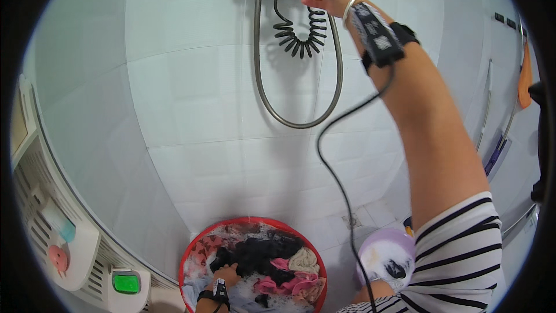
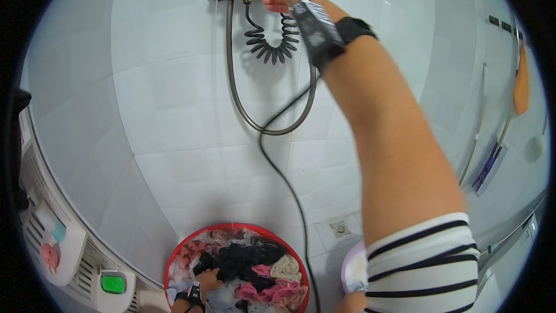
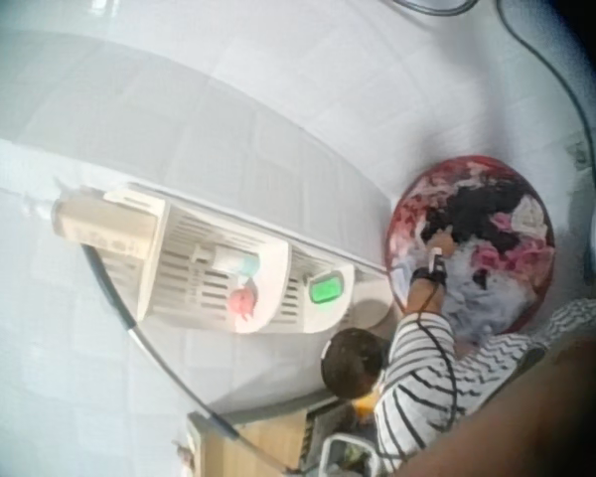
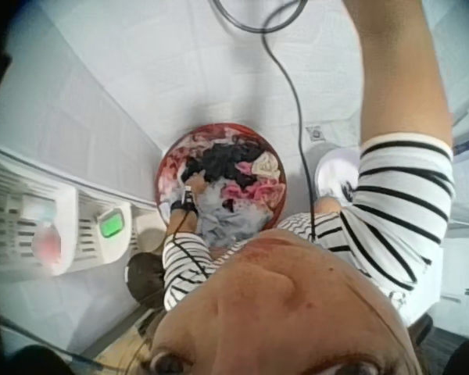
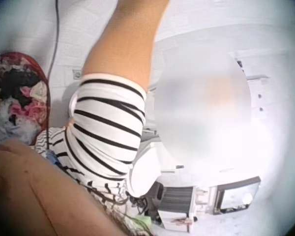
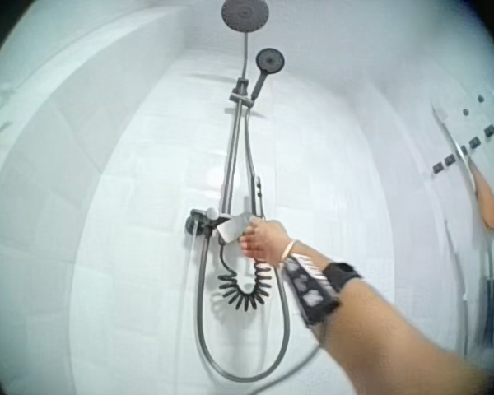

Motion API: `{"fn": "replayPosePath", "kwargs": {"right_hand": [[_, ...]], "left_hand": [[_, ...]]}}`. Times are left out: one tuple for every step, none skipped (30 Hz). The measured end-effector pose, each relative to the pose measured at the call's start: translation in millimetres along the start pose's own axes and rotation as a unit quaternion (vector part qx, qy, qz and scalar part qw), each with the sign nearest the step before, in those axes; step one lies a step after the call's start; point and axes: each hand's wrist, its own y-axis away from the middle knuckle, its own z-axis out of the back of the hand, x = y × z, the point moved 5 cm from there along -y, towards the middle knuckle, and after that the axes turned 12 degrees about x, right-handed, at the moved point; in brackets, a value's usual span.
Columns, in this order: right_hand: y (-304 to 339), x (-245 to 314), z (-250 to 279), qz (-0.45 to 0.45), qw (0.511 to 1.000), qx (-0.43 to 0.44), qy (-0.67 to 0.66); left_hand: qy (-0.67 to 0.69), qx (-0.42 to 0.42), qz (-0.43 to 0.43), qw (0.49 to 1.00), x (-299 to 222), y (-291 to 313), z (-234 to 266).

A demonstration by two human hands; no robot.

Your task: The person hand-washes clothes in two basins filled with soapy water. They scrub and rinse several garments, including a black item, a pink item, and a light-colored item, then place them on the toilet tank.

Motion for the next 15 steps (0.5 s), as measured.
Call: {"fn": "replayPosePath", "kwargs": {"right_hand": [[-8,-1,-7,0.008,0.999,-0.004,-0.053],[-16,-4,-17,0.014,0.994,0.008,-0.11],[-21,-7,-24,0.022,0.99,0.009,-0.142],[-23,-7,-26,0.045,0.997,-0.044,0.04],[-24,-10,-28,0.039,0.992,-0.077,0.096],[-25,-17,-32,0.01,0.99,-0.086,0.113],[-26,-21,-36,0.011,0.992,-0.081,0.092],[-26,-27,-40,0.011,0.996,-0.072,-0.058],[-26,-33,-43,-0.005,0.979,-0.072,-0.193],[-25,-32,-47,0.015,0.969,-0.056,-0.24],[-25,-28,-48,0.035,0.967,-0.037,-0.248],[-23,-29,-48,0.015,0.97,-0.054,-0.237],[-22,-29,-47,-0.006,0.971,-0.074,-0.226],[-20,-27,-47,-0.003,0.971,-0.076,-0.225],[-19,-25,-47,-0.001,0.972,-0.078,-0.223]], "left_hand": [[0.002,-0.005,0.0,1.0,0,3,0],[0.005,-0.003,0.012,1.0,1,6,-1],[0.011,-0.009,0.003,1.0,0,9,-2],[0.018,-0.012,0.003,1.0,0,11,-4],[0.028,-0.021,-0.005,0.999,-2,13,-5],[0.028,-0.019,0.003,0.999,-1,15,-7],[0.031,-0.024,0.001,0.999,-1,16,-8],[0.032,-0.026,0.001,0.999,-1,17,-11],[0.029,-0.038,0.0,0.999,0,18,-12],[0.024,-0.046,0.002,0.999,0,19,-13],[0.02,-0.054,0.004,0.998,1,20,-14],[0.017,-0.052,0.004,0.999,2,21,-16],[0.012,-0.048,0.005,0.999,2,22,-17],[0.008,-0.046,0.004,0.999,3,23,-18],[0.016,-0.04,0.007,0.999,3,24,-18]]}}
